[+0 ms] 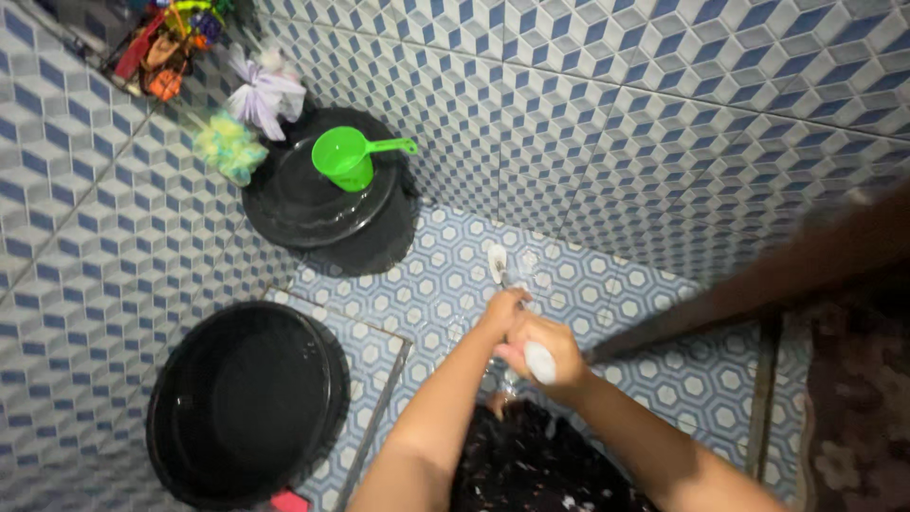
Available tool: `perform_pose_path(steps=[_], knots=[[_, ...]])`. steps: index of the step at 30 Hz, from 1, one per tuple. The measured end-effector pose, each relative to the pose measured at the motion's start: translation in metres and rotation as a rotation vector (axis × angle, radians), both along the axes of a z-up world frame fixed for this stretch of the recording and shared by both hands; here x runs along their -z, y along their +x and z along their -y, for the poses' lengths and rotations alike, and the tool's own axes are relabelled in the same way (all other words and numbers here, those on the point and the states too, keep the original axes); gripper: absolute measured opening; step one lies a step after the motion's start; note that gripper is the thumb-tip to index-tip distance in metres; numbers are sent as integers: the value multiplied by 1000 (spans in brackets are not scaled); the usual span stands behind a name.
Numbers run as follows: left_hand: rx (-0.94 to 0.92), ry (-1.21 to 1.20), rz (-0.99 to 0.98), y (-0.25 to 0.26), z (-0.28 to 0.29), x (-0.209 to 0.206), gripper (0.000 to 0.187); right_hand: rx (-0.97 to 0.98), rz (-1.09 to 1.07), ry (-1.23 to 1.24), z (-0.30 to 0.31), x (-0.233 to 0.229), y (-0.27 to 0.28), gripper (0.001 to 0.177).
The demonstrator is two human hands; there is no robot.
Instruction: The person scrubs the tiled floor and walls of a bathroom using a long-handled brush and water.
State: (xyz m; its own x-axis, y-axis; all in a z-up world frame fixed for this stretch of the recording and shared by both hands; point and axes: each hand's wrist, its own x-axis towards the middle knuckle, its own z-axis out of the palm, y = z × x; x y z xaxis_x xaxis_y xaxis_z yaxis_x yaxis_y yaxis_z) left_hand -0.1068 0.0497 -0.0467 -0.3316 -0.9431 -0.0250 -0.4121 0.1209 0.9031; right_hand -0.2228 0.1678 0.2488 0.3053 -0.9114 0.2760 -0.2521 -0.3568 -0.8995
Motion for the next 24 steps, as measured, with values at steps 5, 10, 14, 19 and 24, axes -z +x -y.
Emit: perform_pose_path(steps=[5,10,14,19,24], knots=[[-26,-80,167,23,50,0,26,-132,212,-335,54,18,15,21],[87,-314,306,21,72,27,19,-36,77,-124,65,24,6,18],[308,-505,210,-40,67,29,17,47,-184,-169,40,-2,-31,17],[619,-593,114,-144,15,2,15,340,-215,26,-3,-21,-67,16],[535,-191,316,-134,14,-32,16,247,-93,8,-2,-14,-86,16]])
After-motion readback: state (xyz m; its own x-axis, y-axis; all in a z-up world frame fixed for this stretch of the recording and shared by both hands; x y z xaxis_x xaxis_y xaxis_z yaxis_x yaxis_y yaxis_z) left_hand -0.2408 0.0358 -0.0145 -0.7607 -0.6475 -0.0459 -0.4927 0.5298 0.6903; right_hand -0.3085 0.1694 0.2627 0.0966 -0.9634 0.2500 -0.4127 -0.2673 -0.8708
